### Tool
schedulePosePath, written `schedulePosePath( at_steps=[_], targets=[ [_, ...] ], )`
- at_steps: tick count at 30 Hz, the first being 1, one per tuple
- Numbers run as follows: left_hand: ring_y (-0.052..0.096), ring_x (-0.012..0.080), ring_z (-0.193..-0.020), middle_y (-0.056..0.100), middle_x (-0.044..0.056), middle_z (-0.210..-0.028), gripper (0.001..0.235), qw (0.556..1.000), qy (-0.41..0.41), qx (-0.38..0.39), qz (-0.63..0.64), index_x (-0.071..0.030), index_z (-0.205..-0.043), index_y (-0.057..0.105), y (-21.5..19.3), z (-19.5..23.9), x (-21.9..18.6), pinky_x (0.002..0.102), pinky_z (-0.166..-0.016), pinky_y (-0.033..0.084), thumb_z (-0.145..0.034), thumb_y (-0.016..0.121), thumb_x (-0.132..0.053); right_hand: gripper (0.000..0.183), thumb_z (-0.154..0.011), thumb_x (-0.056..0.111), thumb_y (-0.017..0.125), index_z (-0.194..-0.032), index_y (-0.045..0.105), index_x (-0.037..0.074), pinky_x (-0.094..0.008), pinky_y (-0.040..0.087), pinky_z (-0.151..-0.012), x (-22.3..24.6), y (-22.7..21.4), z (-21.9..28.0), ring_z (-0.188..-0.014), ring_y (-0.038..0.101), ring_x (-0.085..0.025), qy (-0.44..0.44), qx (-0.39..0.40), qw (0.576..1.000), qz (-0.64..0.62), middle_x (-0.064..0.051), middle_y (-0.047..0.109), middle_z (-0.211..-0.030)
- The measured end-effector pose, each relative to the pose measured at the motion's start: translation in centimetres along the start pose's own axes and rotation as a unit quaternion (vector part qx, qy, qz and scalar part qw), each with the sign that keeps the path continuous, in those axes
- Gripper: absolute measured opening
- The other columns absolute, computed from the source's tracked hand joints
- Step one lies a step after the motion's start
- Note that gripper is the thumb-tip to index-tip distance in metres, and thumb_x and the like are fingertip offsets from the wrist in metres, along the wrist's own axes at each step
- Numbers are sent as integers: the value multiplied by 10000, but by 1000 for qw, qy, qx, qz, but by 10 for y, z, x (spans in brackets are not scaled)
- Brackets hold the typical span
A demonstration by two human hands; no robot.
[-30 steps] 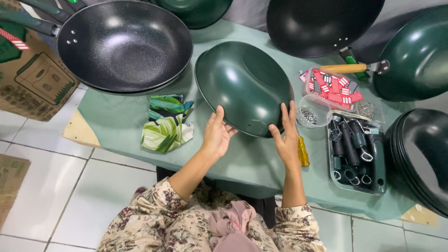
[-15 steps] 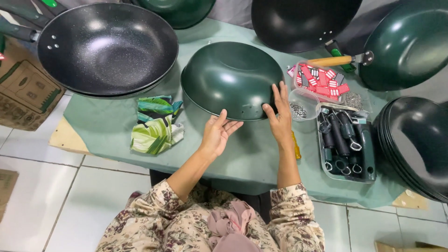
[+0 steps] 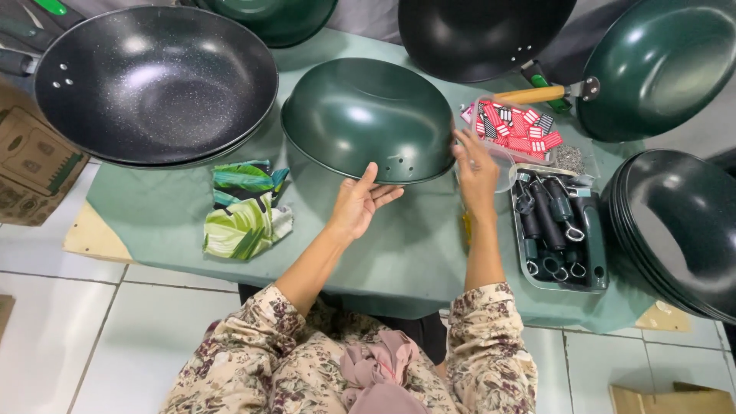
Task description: Assembling a handle onto a wok using a screwdriver and screws in a display area.
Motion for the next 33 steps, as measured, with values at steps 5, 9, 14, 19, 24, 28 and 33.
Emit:
schedulePosePath(
  at_steps=[5, 9, 14, 19, 24, 28, 33],
  targets=[
    [741, 390, -985, 744, 261, -1070, 331, 999, -1, 19, -32, 23, -1058, 704, 4, 4, -12, 538, -926, 621, -1019, 654, -302, 140, -952, 191, 729, -1050, 821, 228, -472, 530, -930, -204, -20, 11, -1029, 723, -336, 125, 8, 971, 202, -68, 774, -965],
    [746, 386, -970, 751, 249, -1067, 305, 999, 1, 15, -38, 14, -1069, 702, -6, 1, -5, 535, -918, 625, -1023, 648, -283, 130, -827, 253, 804, -947, 834, 215, -524, 596, -824, -311, -17, 20, -904, 734, -445, 196, 113, 914, 336, -141, 770, -858],
    [747, 386, -959, 753, 248, -1062, 296, 999, -5, 9, -33, 0, -1073, 690, -8, 8, -5, 530, -901, 631, -1024, 644, -289, 329, -746, 249, 895, -1026, 818, 96, -550, 611, -814, -277, 5, 2, -977, 743, -436, 274, 161, 867, 384, -193, 769, -957],
    [750, 376, -956, 757, 237, -1065, 293, 999, -10, 0, -35, -8, -1074, 696, -10, 22, -4, 522, -899, 633, -1025, 641, -291, 398, -729, 180, 917, -1048, 788, -18, -561, 606, -819, -252, 13, -5, -1015, 728, -463, 268, 170, 854, 412, -256, 757, -999],
    [760, 357, -937, 766, 235, -1035, 233, 999, -8, 14, -38, 1, -1065, 727, -8, 33, 1, 509, -896, 639, -1029, 632, -208, 193, -850, 104, 750, -995, 799, -14, -562, 586, -870, -156, -2, -10, -1007, 726, -467, 260, 120, 879, 380, -244, 756, -949],
    [765, 356, -926, 766, 242, -1027, 205, 999, -3, 14, -39, 5, -1057, 731, -22, 30, 11, 508, -887, 641, -1024, 641, -176, 110, -871, 182, 788, -911, 810, 82, -568, 554, -820, -155, -22, 18, -899, 716, -484, 230, -34, 929, 288, -203, 757, -852],
    [789, 300, -807, 783, 208, -948, 121, 999, 16, -3, -39, 2, -1029, 746, -27, 25, 14, 416, -778, 681, -988, 681, -90, 36, -903, 69, 786, -927, 771, 47, -242, 564, -531, -115, -15, 88, -571, 606, -116, 296, -285, 891, -192, -81, 658, -704]
  ],
)
Point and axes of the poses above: each hand's wrist, its own z-axis away from the middle knuckle, its own y-axis out of the palm, x = y × z, the point moved 3 cm from there along -z, towards the middle knuckle
